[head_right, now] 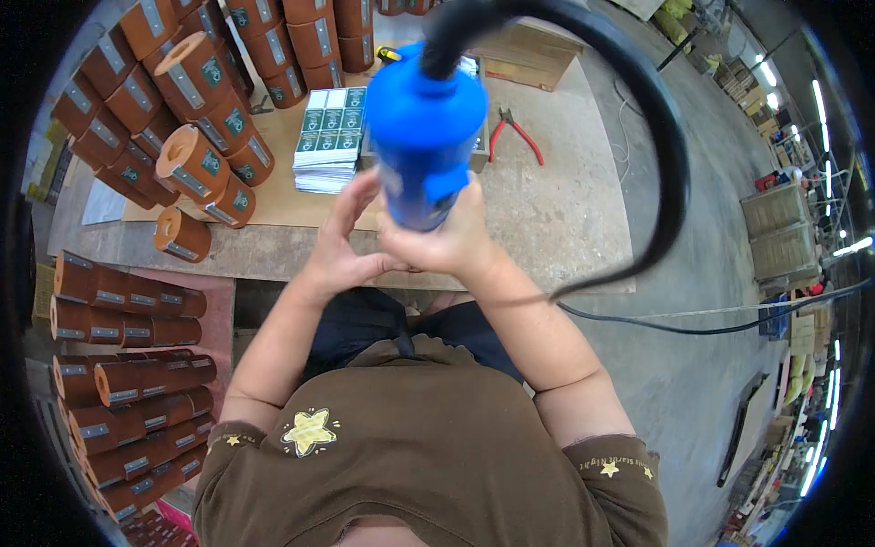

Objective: The recorder is attaching metal plates to cylindrical wooden blocks using a power screwdriver and screws at an industrial workbench.

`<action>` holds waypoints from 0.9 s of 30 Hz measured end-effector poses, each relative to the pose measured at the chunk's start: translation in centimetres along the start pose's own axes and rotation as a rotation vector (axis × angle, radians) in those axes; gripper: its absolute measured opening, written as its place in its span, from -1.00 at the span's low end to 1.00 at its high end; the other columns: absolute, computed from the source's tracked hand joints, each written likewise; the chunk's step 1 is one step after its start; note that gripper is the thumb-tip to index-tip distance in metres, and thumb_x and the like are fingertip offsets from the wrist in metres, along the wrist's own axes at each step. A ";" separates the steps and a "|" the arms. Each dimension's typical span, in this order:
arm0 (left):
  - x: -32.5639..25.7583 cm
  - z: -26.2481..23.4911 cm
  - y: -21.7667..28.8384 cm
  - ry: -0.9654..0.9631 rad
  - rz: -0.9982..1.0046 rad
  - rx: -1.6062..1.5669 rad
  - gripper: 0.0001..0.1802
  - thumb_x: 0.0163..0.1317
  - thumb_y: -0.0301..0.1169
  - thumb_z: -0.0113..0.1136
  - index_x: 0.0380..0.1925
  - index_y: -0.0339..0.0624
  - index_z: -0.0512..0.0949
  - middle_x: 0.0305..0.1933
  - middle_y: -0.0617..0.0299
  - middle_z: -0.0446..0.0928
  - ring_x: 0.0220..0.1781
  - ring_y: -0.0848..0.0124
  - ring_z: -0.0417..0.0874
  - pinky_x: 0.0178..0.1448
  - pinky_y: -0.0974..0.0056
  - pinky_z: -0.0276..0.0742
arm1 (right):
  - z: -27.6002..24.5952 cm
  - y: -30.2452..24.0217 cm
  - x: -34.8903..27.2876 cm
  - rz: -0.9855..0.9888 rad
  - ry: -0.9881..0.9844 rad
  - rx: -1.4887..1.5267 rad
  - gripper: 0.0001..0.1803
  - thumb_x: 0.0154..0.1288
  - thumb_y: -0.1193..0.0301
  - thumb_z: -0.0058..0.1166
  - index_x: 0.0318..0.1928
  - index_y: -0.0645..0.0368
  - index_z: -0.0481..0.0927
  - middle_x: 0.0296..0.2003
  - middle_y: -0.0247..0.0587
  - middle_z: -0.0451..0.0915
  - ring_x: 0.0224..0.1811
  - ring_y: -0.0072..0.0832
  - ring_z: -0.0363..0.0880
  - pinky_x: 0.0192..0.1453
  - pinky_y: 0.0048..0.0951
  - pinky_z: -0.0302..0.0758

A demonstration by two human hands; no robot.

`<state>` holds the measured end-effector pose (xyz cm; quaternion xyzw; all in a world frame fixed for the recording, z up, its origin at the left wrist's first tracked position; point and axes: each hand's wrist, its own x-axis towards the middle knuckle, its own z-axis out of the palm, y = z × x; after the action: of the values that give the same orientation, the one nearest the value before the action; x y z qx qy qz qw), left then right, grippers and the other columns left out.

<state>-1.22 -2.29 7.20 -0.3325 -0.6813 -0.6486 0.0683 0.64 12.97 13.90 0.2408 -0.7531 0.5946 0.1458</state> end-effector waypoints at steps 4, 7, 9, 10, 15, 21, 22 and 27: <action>2.8 1.7 1.4 -0.230 -0.185 -0.082 -0.04 -0.23 -0.42 0.31 0.22 -0.14 0.00 0.08 -0.01 0.35 0.14 0.20 0.38 0.18 0.22 0.28 | -0.6 1.0 0.4 0.064 0.086 0.166 -0.40 -0.13 0.60 0.08 0.01 0.28 0.20 -0.52 -0.34 0.45 -0.43 -0.60 0.46 -0.21 -0.48 0.41; 3.9 3.7 1.1 -0.158 -0.072 -0.087 -0.07 -0.25 -0.40 0.32 0.18 -0.17 0.05 0.01 0.01 0.40 0.07 0.26 0.44 0.13 0.24 0.32 | -0.4 0.8 0.6 0.018 0.096 0.126 -0.40 -0.15 0.59 0.09 0.00 0.29 0.21 -0.54 -0.32 0.46 -0.46 -0.60 0.46 -0.24 -0.50 0.41; 3.6 4.3 1.3 -0.124 -0.151 -0.122 -0.09 -0.25 -0.40 0.32 0.17 -0.19 0.07 -0.02 0.03 0.42 0.03 0.30 0.46 0.09 0.25 0.35 | -0.2 0.8 0.7 -0.009 0.103 0.098 -0.40 -0.16 0.59 0.10 -0.01 0.30 0.22 -0.55 -0.31 0.46 -0.47 -0.60 0.45 -0.26 -0.52 0.40; 3.4 4.4 1.5 -0.086 -0.226 -0.153 -0.11 -0.25 -0.41 0.32 0.15 -0.20 0.09 -0.06 0.06 0.44 -0.01 0.34 0.48 0.06 0.26 0.37 | -0.1 0.6 0.7 0.024 0.075 0.112 -0.40 -0.17 0.59 0.10 -0.01 0.29 0.23 -0.54 -0.31 0.46 -0.47 -0.60 0.45 -0.28 -0.53 0.40; 3.7 4.4 0.2 -0.088 -0.175 -0.189 -0.15 -0.25 -0.44 0.28 0.14 -0.21 0.12 -0.13 0.10 0.47 -0.10 0.40 0.51 -0.02 0.31 0.42 | -0.2 1.0 1.0 0.085 0.048 0.160 -0.40 -0.15 0.60 0.10 0.00 0.26 0.22 -0.53 -0.29 0.46 -0.48 -0.58 0.45 -0.33 -0.53 0.39; 3.9 5.1 -0.7 -0.121 -0.157 -0.258 -0.20 -0.25 -0.49 0.25 0.10 -0.22 0.17 -0.20 0.13 0.50 -0.17 0.42 0.53 -0.08 0.32 0.45 | -0.7 1.5 0.7 0.101 0.122 0.196 -0.42 -0.11 0.64 0.07 0.00 0.24 0.19 -0.53 -0.28 0.44 -0.47 -0.55 0.45 -0.32 -0.51 0.40; 3.9 5.0 -0.6 -0.127 -0.170 -0.280 -0.23 -0.25 -0.48 0.26 0.09 -0.22 0.20 -0.21 0.13 0.51 -0.17 0.41 0.54 -0.09 0.32 0.46 | -0.7 1.5 0.6 0.109 0.128 0.196 -0.42 -0.11 0.64 0.07 0.00 0.24 0.19 -0.53 -0.28 0.44 -0.47 -0.55 0.45 -0.32 -0.51 0.40; 3.9 5.1 -0.5 -0.117 -0.160 -0.300 -0.29 -0.24 -0.44 0.29 0.03 -0.23 0.27 -0.21 0.12 0.52 -0.17 0.42 0.55 -0.12 0.31 0.47 | -0.6 1.3 0.5 0.138 0.119 0.220 -0.43 -0.12 0.66 0.05 -0.01 0.23 0.19 -0.52 -0.28 0.44 -0.45 -0.56 0.46 -0.29 -0.51 0.40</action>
<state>-2.81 3.96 8.06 -0.3206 -0.6041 -0.7259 -0.0736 -0.52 13.65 13.28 0.1672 -0.6880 0.6955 0.1220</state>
